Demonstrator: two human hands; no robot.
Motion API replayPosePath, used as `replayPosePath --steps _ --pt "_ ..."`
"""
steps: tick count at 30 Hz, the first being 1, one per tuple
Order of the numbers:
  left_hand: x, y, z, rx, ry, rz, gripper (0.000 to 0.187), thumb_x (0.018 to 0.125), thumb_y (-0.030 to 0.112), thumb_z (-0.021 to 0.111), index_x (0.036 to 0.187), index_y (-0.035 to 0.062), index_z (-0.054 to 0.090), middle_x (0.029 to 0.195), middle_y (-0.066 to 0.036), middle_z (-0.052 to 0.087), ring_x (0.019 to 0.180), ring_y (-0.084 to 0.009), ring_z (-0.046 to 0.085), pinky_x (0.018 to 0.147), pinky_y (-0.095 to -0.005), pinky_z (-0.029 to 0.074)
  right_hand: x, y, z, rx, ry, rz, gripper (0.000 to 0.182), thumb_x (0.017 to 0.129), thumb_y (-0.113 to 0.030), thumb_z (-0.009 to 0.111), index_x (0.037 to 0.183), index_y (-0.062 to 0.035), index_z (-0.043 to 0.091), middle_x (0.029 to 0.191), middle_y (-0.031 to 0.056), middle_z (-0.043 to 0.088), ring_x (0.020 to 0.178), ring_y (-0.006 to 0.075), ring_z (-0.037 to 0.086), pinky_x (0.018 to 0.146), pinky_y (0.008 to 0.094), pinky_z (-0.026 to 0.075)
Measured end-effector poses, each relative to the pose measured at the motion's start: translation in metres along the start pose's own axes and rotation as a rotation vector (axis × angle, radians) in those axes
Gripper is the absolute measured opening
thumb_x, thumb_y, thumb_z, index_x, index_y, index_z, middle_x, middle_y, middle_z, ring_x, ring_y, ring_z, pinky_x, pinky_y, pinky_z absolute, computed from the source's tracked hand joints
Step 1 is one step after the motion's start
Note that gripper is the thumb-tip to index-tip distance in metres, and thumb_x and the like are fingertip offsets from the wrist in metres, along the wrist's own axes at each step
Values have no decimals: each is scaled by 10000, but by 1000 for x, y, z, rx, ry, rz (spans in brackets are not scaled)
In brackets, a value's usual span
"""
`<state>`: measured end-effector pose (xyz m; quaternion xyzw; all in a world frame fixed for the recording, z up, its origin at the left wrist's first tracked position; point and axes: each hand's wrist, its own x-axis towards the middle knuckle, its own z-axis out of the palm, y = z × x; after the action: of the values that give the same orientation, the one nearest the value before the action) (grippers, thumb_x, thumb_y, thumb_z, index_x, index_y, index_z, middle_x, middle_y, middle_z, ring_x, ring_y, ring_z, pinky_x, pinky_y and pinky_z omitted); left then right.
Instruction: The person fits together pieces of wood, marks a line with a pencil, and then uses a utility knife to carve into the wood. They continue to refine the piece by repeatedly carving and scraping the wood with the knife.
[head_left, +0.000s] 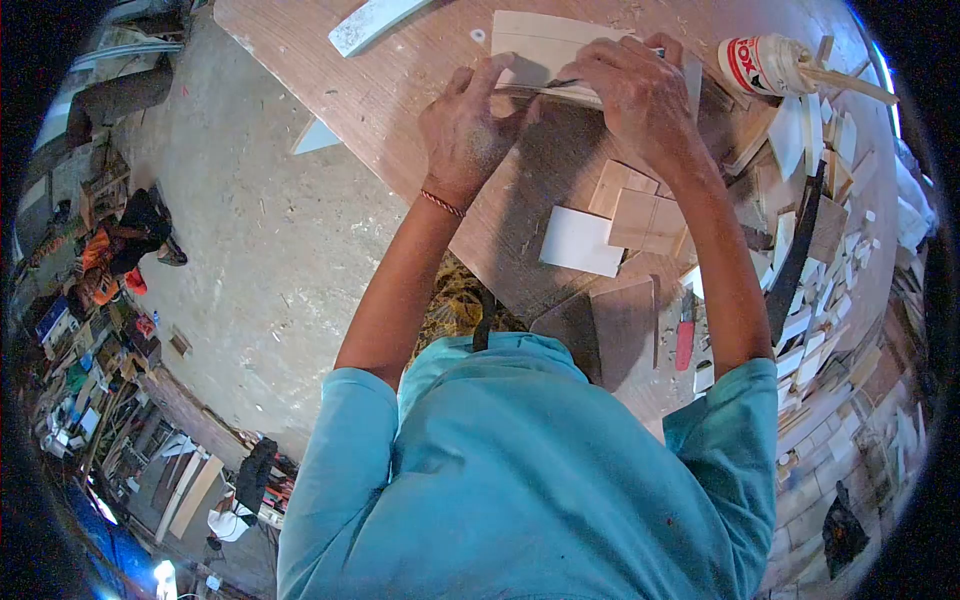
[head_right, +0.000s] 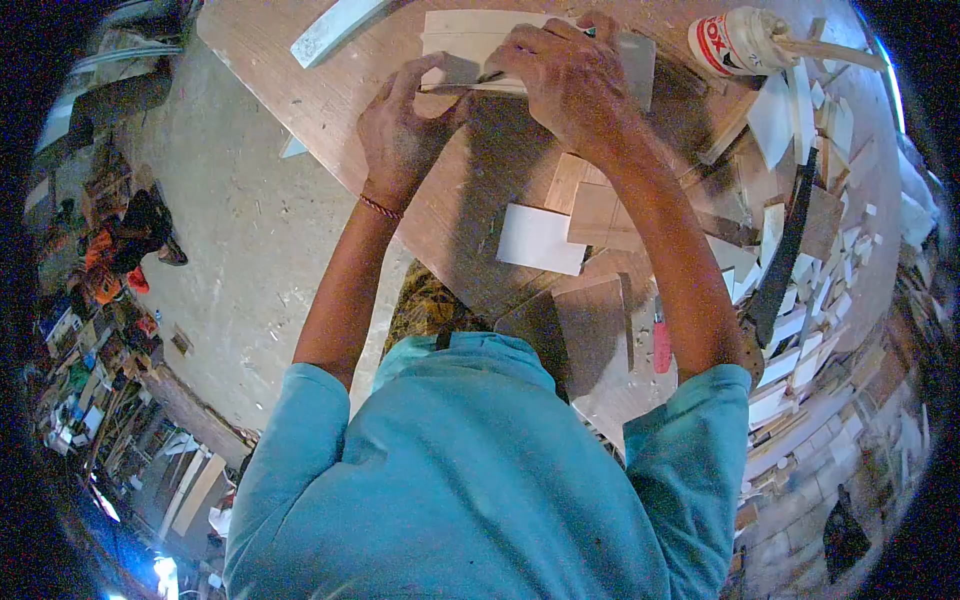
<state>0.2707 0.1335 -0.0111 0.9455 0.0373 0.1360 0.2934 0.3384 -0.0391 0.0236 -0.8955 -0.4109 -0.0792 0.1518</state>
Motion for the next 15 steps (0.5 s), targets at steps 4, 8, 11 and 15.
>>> replayPosePath --steps 4,8,11,15 --pt "-1 0 3 5 27 -14 404 599 283 726 941 168 544 858 -68 605 765 -240 592 622 -325 488 -12 8 -10 -42 -11 16 243 629 -53 546 823 -187 604 880 -33 568 824 148 531 814 384 315" --pt "-2 1 2 -21 20 -32 407 598 287 726 945 171 546 868 -69 604 768 -239 593 622 -326 488 -32 23 -23 -95 6 26 216 624 -85 567 810 -186 605 849 -43 570 797 135 537 800 366 326" --pt "-1 1 1 -28 11 -39 403 597 287 726 940 170 549 874 -70 603 770 -238 594 618 -325 488 -32 27 -18 -60 46 12 218 620 -91 567 812 -186 607 839 -47 574 783 133 540 795 365 327" --pt "-1 3 -1 11 -2 -40 426 587 273 730 959 168 551 854 -68 600 750 -226 586 622 -318 481 -15 11 -11 -18 34 25 232 633 -71 550 823 -190 609 840 -47 575 786 131 540 791 367 324"
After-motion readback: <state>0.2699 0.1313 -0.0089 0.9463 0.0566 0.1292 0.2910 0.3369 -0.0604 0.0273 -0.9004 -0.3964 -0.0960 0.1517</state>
